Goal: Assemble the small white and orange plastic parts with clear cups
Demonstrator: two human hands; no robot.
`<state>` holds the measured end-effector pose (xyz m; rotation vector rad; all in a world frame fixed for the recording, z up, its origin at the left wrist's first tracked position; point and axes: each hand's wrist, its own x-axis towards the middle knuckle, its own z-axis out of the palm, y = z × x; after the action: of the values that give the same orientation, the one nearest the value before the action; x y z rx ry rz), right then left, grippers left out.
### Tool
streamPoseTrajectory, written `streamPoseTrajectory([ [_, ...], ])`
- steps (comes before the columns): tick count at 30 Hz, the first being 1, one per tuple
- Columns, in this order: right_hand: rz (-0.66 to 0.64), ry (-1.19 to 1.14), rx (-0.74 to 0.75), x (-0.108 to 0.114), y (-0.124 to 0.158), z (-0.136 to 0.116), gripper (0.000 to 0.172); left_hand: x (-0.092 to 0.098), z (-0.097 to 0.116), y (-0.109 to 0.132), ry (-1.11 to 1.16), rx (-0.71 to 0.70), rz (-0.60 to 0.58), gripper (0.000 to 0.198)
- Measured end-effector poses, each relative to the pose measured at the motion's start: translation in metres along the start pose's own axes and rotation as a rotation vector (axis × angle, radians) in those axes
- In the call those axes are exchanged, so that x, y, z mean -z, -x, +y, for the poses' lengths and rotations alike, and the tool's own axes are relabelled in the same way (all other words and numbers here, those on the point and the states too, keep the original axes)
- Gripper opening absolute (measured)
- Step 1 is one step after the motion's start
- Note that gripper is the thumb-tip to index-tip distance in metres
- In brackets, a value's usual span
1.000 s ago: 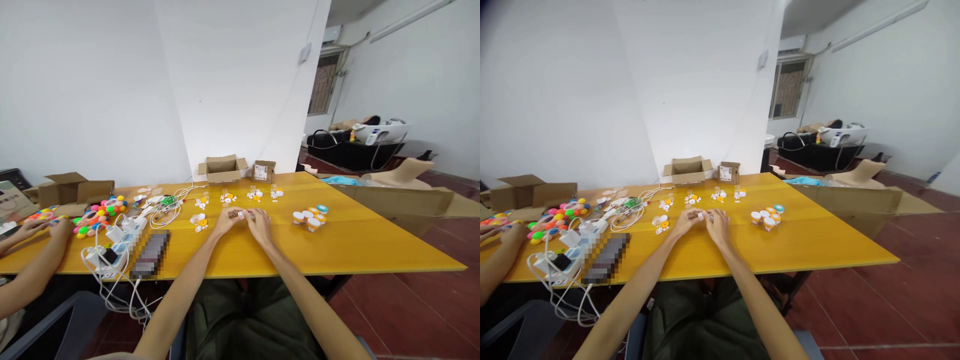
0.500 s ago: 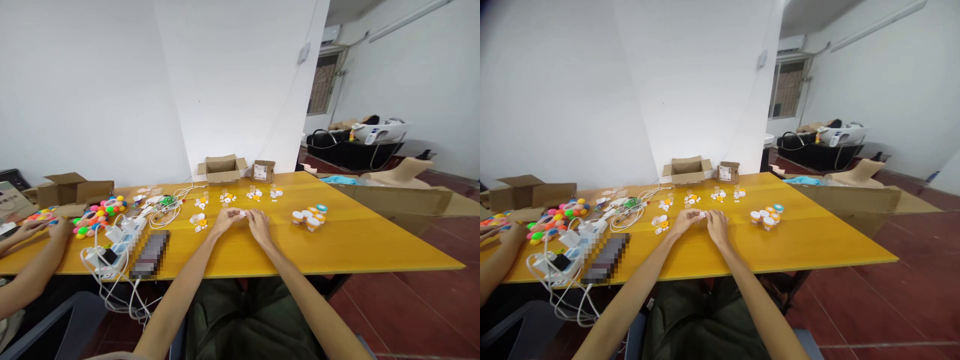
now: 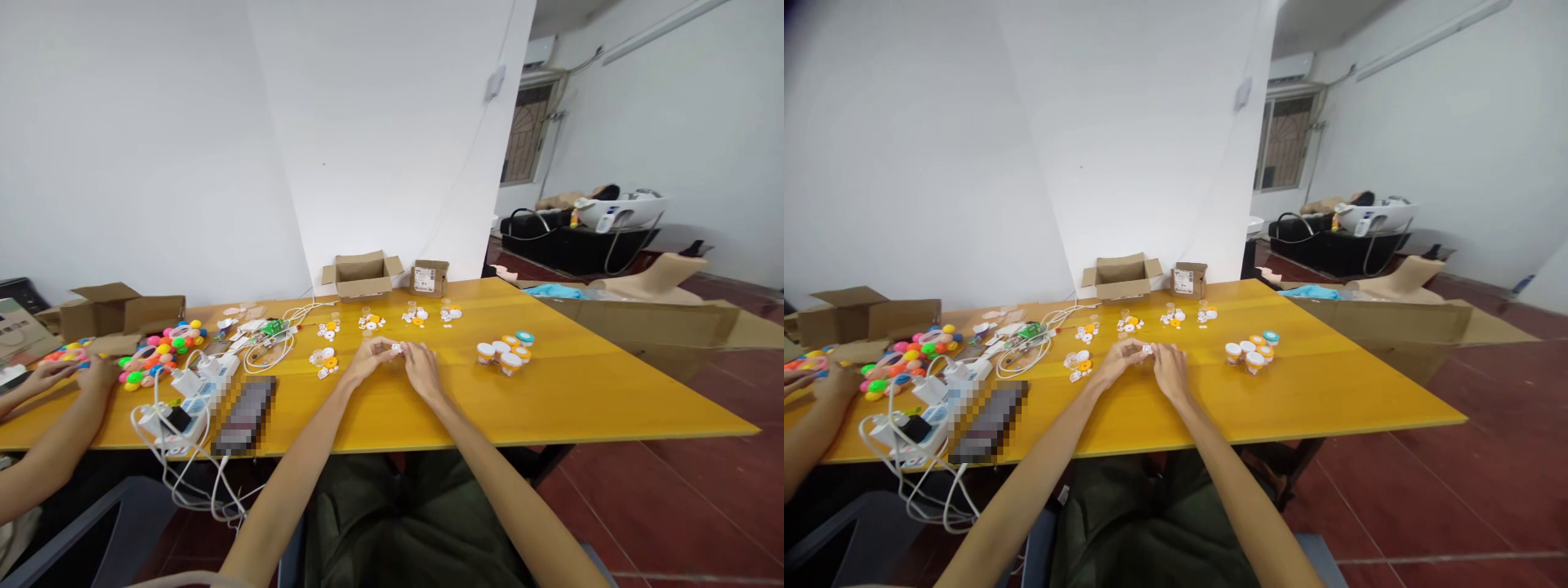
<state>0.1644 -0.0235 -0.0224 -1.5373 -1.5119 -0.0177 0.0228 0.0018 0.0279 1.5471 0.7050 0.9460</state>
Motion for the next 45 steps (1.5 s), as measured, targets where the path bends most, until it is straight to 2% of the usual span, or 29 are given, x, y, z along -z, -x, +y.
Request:
streamPoseTrajectory([
  [31, -0.045, -0.113, -0.028, 0.0023, -0.0033, 0.0026, 0.049, 0.0019, -0.0005, 0.0002, 0.01, -0.002, -0.053, 0.042],
  [45, -0.084, -0.251, -0.106, 0.007, -0.0048, -0.0036, 0.049, 0.0035, -0.002, -0.0015, -0.009, -0.016, -0.039, 0.043],
])
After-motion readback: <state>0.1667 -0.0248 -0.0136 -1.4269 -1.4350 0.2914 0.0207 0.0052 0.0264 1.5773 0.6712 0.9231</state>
